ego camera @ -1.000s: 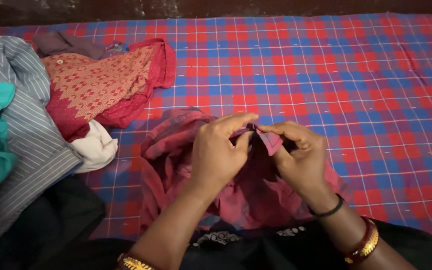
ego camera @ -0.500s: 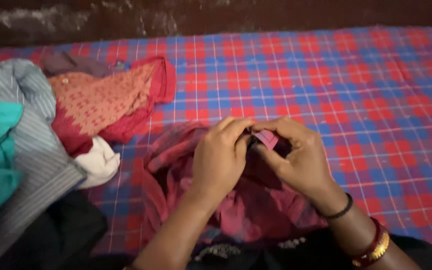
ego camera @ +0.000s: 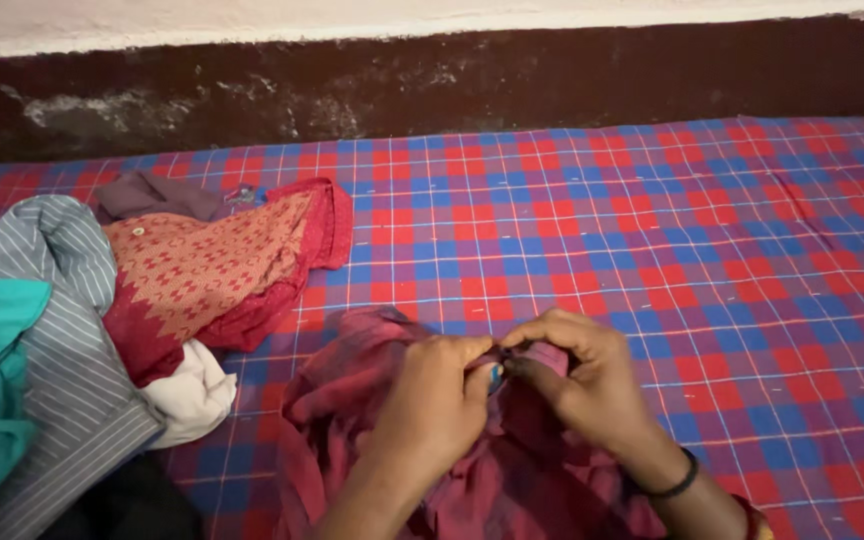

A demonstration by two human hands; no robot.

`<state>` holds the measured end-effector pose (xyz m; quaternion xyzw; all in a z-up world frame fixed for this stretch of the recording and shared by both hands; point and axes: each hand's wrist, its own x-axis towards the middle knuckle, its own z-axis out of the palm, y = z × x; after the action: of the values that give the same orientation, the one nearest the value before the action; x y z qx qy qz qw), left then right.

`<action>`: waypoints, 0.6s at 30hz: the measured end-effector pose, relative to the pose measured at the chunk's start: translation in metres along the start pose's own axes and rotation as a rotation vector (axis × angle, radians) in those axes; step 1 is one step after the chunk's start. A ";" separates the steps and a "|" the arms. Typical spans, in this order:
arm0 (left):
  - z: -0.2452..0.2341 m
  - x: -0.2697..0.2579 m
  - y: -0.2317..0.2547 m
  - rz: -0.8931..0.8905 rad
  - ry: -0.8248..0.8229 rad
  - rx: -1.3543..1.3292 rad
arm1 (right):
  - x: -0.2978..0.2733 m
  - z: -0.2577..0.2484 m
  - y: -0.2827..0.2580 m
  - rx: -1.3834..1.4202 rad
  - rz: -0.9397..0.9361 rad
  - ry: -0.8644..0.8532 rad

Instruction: The person buttons a red plaid shirt by hand while it lies on a bed.

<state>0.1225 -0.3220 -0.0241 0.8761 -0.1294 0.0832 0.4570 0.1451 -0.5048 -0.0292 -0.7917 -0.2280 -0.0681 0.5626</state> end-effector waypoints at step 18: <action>0.003 -0.004 0.012 -0.166 0.144 -0.546 | -0.007 0.002 -0.035 -0.358 -0.497 0.221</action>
<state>0.1152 -0.3303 -0.0180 0.7202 -0.0420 0.0697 0.6890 0.1234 -0.4958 -0.0018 -0.7861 -0.3362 -0.3277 0.4020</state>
